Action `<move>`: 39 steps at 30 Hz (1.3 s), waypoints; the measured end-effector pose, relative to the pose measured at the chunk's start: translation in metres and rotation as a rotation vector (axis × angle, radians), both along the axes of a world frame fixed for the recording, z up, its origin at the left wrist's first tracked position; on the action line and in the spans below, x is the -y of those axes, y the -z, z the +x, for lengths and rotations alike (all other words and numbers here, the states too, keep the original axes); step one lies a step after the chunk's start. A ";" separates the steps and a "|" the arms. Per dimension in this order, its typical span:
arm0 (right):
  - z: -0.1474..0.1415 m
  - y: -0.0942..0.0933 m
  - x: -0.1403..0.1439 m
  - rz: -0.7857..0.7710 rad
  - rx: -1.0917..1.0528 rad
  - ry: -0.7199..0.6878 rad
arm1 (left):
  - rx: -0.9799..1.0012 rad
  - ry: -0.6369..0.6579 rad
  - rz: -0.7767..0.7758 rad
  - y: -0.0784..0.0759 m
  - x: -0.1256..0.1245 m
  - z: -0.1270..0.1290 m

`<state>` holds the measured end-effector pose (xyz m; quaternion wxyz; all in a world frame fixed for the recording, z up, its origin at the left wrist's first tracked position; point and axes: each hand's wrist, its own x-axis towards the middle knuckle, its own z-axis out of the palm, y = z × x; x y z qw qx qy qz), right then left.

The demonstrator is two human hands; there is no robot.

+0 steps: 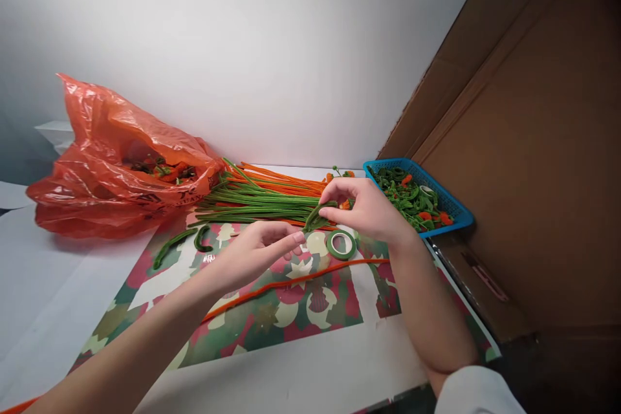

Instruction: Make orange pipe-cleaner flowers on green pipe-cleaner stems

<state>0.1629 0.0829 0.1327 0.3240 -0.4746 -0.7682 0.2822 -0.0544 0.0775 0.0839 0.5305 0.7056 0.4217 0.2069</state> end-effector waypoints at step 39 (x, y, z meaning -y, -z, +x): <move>-0.002 0.013 -0.007 -0.256 -0.116 -0.133 | 0.161 0.016 -0.297 0.005 0.011 0.014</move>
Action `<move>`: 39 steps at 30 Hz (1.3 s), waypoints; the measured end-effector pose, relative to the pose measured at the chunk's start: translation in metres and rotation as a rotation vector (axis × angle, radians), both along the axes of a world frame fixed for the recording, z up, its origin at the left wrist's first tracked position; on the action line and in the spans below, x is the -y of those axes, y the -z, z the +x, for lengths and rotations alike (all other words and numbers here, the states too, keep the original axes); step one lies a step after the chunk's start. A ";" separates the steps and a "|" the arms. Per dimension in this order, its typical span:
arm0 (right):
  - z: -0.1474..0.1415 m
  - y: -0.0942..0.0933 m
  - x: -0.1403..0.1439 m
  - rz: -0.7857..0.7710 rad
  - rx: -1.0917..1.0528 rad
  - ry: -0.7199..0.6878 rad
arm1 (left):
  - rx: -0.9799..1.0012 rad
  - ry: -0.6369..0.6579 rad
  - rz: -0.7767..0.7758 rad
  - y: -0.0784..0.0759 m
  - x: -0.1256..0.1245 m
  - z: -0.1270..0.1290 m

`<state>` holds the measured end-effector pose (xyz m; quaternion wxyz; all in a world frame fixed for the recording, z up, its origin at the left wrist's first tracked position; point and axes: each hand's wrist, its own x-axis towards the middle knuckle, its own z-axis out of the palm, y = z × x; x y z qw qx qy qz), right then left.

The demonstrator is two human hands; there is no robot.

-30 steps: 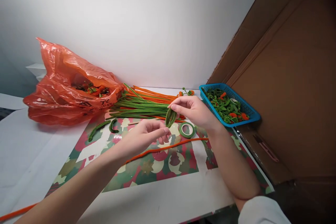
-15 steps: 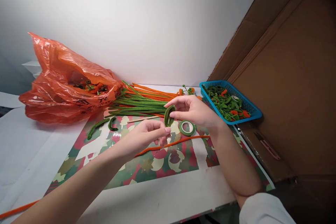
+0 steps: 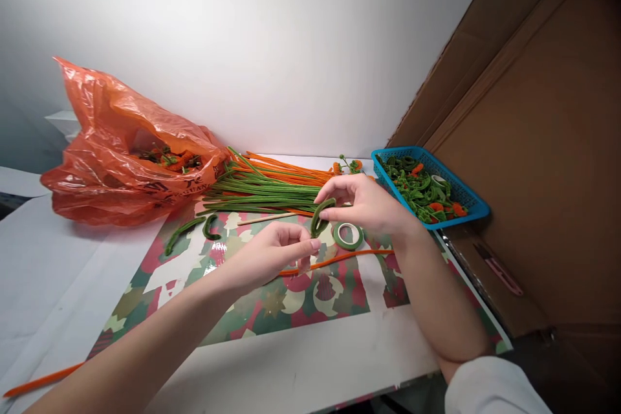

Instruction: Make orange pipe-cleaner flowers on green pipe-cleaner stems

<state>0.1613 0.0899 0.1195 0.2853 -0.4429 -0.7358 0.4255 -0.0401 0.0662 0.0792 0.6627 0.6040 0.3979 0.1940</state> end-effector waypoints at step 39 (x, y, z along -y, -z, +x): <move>0.065 0.040 -0.059 -0.002 0.830 0.634 | -0.018 0.214 -0.132 0.017 0.004 0.010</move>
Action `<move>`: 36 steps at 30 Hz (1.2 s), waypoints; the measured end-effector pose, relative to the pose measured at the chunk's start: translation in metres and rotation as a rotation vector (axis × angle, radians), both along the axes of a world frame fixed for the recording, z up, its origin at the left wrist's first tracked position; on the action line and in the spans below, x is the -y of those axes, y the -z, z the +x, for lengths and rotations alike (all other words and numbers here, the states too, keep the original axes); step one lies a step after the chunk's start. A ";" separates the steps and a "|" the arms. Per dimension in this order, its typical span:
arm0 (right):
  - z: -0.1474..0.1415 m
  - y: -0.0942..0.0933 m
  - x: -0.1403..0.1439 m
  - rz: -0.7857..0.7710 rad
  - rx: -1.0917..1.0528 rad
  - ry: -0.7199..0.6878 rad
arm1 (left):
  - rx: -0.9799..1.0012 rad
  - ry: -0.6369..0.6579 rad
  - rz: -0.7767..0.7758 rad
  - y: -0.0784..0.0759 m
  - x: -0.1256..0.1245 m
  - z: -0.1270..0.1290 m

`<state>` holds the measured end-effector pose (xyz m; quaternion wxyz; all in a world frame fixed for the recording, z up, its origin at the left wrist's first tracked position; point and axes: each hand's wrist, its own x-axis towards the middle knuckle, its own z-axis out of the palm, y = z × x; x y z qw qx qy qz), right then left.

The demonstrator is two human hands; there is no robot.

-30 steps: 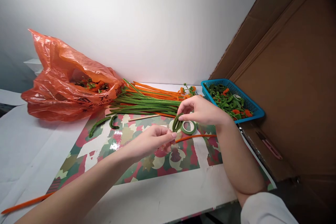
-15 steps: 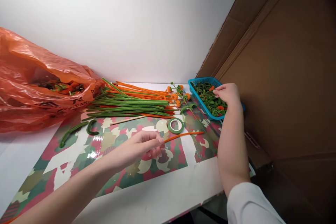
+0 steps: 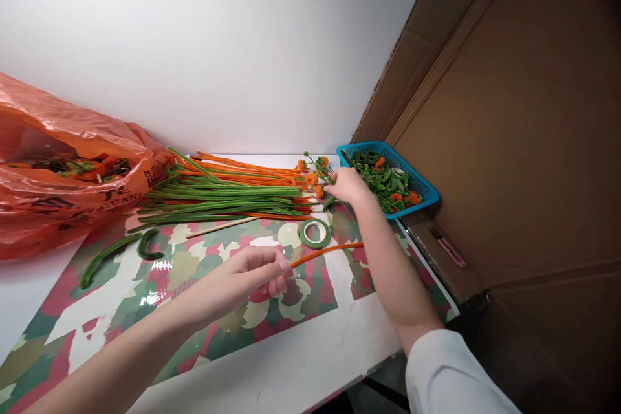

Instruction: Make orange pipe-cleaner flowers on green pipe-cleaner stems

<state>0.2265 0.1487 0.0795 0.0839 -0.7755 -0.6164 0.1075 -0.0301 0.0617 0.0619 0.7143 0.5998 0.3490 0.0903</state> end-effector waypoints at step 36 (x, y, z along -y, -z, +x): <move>0.104 -0.018 0.023 -0.151 -0.155 0.143 | -0.012 -0.002 0.026 0.008 -0.003 -0.004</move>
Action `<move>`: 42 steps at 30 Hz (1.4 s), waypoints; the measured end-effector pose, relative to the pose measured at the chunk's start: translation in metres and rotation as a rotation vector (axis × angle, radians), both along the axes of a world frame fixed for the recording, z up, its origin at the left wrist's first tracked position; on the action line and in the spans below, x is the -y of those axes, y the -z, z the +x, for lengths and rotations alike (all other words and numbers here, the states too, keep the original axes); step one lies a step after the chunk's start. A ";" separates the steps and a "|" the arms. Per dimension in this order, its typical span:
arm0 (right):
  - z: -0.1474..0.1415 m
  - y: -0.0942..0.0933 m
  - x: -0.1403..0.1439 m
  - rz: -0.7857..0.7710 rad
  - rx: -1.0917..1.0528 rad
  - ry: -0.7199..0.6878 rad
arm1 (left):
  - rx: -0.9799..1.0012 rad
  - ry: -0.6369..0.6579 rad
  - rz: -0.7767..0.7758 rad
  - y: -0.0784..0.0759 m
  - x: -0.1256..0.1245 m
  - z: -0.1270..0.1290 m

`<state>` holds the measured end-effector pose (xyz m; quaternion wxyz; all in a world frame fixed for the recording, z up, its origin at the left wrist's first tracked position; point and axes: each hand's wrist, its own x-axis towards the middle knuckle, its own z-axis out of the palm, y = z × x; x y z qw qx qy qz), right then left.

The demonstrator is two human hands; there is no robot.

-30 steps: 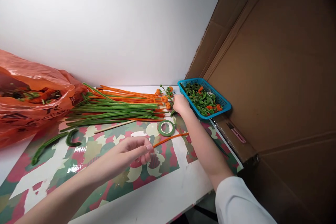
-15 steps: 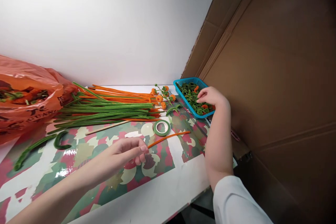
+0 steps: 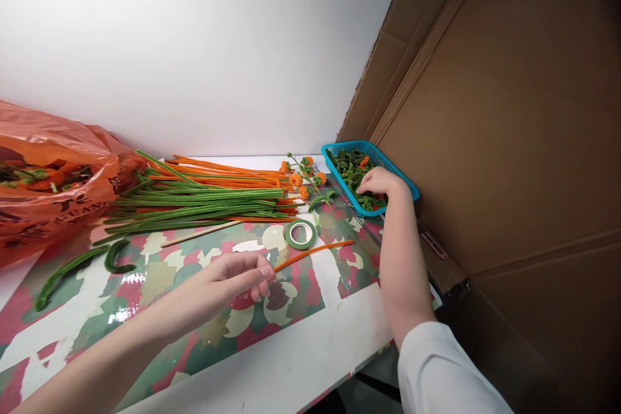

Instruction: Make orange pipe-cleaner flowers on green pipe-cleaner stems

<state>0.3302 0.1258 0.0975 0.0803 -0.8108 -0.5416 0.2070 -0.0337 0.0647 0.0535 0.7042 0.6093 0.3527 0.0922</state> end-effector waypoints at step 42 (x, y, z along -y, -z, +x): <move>-0.165 -0.008 0.027 -0.037 -0.870 -0.708 | 0.132 -0.390 0.374 -0.016 0.002 0.000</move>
